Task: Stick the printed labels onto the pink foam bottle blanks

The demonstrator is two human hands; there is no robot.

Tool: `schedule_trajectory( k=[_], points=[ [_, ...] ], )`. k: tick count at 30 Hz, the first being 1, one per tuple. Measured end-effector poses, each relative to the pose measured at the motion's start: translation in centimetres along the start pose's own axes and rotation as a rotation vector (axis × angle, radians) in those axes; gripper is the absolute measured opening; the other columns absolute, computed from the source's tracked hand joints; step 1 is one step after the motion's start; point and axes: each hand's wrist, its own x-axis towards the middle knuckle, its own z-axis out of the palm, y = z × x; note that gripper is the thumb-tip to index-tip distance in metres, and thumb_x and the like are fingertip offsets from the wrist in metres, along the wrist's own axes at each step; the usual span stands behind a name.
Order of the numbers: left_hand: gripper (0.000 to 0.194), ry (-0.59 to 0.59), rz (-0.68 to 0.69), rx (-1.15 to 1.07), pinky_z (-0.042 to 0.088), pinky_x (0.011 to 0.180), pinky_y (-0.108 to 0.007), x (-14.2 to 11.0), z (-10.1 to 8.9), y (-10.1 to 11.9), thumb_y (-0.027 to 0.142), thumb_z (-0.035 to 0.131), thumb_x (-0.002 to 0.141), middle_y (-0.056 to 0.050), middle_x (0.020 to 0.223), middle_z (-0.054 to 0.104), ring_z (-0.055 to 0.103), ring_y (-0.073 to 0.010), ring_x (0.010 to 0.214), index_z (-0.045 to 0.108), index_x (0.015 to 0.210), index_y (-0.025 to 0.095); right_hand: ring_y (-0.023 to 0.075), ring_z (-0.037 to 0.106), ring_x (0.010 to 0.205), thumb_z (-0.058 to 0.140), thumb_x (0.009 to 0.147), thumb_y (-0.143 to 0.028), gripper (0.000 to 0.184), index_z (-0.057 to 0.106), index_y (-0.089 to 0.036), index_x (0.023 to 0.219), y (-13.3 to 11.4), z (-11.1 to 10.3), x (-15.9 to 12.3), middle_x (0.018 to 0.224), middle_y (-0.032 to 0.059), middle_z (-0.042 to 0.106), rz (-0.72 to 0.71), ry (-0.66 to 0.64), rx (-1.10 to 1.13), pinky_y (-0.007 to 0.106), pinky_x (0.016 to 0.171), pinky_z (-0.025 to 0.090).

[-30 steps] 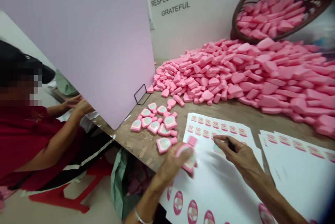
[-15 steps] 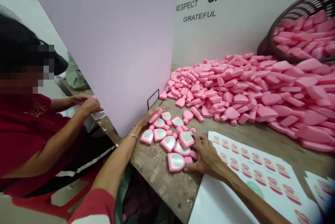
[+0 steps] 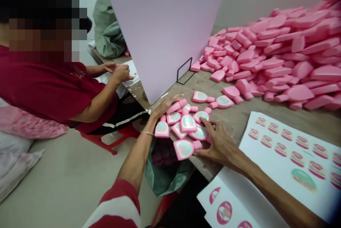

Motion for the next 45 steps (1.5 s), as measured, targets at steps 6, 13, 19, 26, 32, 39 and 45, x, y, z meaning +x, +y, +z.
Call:
schedule_trajectory(
  k=[6, 13, 19, 26, 32, 39, 45],
  points=[
    [0.040, 0.052, 0.183, 0.027, 0.037, 0.100, -0.032, -7.4, -0.6, -1.4, 0.038, 0.040, 0.090, -0.007, 0.107, 0.068, 0.059, -0.0209, 0.105, 0.072, 0.087, 0.015, 0.0346, 0.049, 0.101, 0.069, 0.062, -0.050, 0.088, 0.037, -0.017, 0.137, -4.5, -0.1, -1.2, 0.119, 0.0186, 0.047, -0.012, -0.012, -0.019, 0.045, 0.082, 0.042],
    [0.046, 0.325, 0.164, 0.052, 0.043, 0.089, -0.032, -12.8, -1.2, -3.3, 0.042, 0.037, 0.091, -0.010, 0.093, 0.069, 0.062, -0.0210, 0.091, 0.068, 0.070, 0.015, 0.0341, 0.047, 0.106, 0.069, 0.067, -0.031, 0.077, 0.037, -0.021, 0.136, -7.5, 1.1, -2.7, 0.123, 0.0173, 0.047, -0.122, 0.034, -0.027, 0.045, 0.081, 0.044],
    [0.050, 0.286, 0.063, 0.148, 0.046, 0.068, -0.029, -14.6, -2.6, -3.2, 0.047, 0.045, 0.086, -0.006, 0.060, 0.065, 0.060, -0.0189, 0.063, 0.062, 0.051, 0.016, 0.0305, 0.052, 0.103, 0.074, 0.064, -0.036, 0.082, 0.037, -0.025, 0.137, -10.6, 0.7, -3.7, 0.122, 0.0106, 0.052, -0.217, -0.052, 0.060, 0.041, 0.085, 0.047],
    [0.041, 0.323, 0.192, 0.304, 0.041, 0.061, -0.027, -10.4, -2.6, -1.5, 0.040, 0.047, 0.086, -0.001, 0.054, 0.057, 0.051, -0.0147, 0.054, 0.057, 0.053, 0.018, 0.0240, 0.056, 0.104, 0.052, 0.083, -0.048, 0.056, 0.037, -0.030, 0.134, -6.2, -2.9, -0.4, 0.121, 0.0055, 0.052, -0.108, 0.091, 0.130, 0.032, 0.085, 0.048],
    [0.028, 0.059, 0.415, 0.349, 0.031, 0.105, -0.033, 2.1, 3.6, 1.0, 0.032, 0.052, 0.083, -0.009, 0.121, 0.060, 0.049, -0.0211, 0.118, 0.064, 0.105, 0.019, 0.0341, 0.050, 0.099, 0.054, 0.077, -0.060, 0.072, 0.045, -0.011, 0.128, 6.4, -4.8, 6.9, 0.105, 0.0189, 0.052, 0.266, 0.198, -0.078, 0.044, 0.079, 0.042],
    [0.028, -0.142, 0.389, 0.394, 0.035, 0.102, -0.033, 3.9, 4.5, -1.2, 0.031, 0.043, 0.089, -0.006, 0.108, 0.066, 0.055, -0.0189, 0.107, 0.068, 0.092, 0.017, 0.0264, 0.051, 0.089, 0.057, 0.077, -0.059, 0.063, 0.052, -0.016, 0.123, 3.1, -1.3, 5.7, 0.099, 0.0146, 0.052, 0.111, 0.050, -0.039, 0.034, 0.074, 0.040],
    [0.040, 0.088, 0.340, 0.388, 0.042, 0.093, -0.034, -6.4, 0.6, -1.9, 0.032, 0.031, 0.095, -0.008, 0.098, 0.067, 0.058, -0.0189, 0.097, 0.067, 0.090, 0.015, 0.0255, 0.049, 0.093, 0.063, 0.078, -0.041, 0.048, 0.051, -0.022, 0.120, -5.8, 0.2, 0.9, 0.104, 0.0112, 0.051, -0.073, 0.046, 0.035, 0.035, 0.078, 0.040]
  ],
)
